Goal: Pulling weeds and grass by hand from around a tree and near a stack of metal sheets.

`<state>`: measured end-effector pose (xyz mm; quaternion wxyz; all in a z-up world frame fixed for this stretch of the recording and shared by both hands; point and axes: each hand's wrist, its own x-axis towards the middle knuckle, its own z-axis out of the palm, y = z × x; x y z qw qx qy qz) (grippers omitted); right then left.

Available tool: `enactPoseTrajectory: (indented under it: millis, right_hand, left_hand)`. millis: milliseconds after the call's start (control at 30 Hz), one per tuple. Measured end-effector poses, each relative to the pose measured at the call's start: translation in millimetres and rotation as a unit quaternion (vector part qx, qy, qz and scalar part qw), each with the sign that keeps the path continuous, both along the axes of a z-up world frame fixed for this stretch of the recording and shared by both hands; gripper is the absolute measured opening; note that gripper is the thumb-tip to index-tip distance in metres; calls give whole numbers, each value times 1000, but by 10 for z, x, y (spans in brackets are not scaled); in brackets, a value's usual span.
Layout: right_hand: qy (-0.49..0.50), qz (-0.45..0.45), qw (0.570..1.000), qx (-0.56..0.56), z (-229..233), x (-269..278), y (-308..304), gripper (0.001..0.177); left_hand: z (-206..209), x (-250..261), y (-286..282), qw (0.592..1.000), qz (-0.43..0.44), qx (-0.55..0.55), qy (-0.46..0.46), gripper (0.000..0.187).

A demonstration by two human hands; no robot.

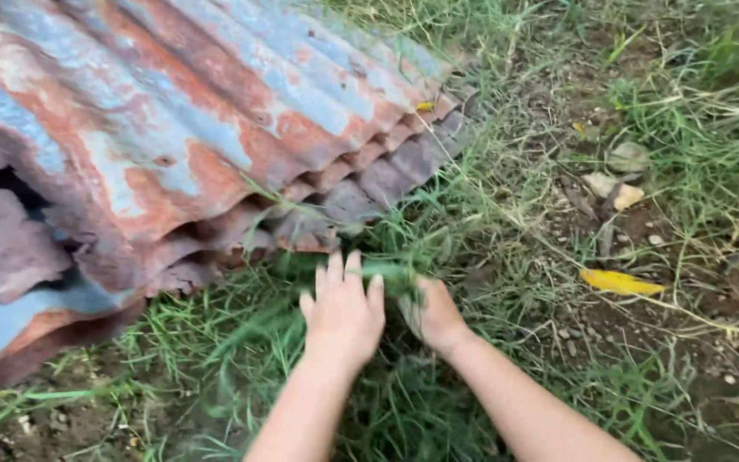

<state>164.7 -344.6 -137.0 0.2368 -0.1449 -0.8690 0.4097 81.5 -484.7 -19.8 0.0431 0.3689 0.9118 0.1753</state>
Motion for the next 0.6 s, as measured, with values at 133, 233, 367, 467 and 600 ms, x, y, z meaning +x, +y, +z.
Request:
enactPoseTrajectory:
  millis: [133,233,367,467,600]
  right_hand:
    - [14,-67,985,-158,-248,-211,171,18]
    - [-26,-55,995,-73,16,-235,102,20]
    - [65,-45,996,-48,-129,-142,42,18]
    - [18,-77,997,-3,-237,265,-110,18]
    - [9,9,1000,22,129,633,-196,25]
  left_hand:
    - [266,-123,247,983,107,-31,-143,63]
    - [-1294,-858,759,978,94,3,-186,76]
    - [-1493,-529,793,914,165,205,-308,55]
    - [-2351,-246,632,839,68,402,-361,42]
    - [-2527,59,505,899,45,405,-157,33]
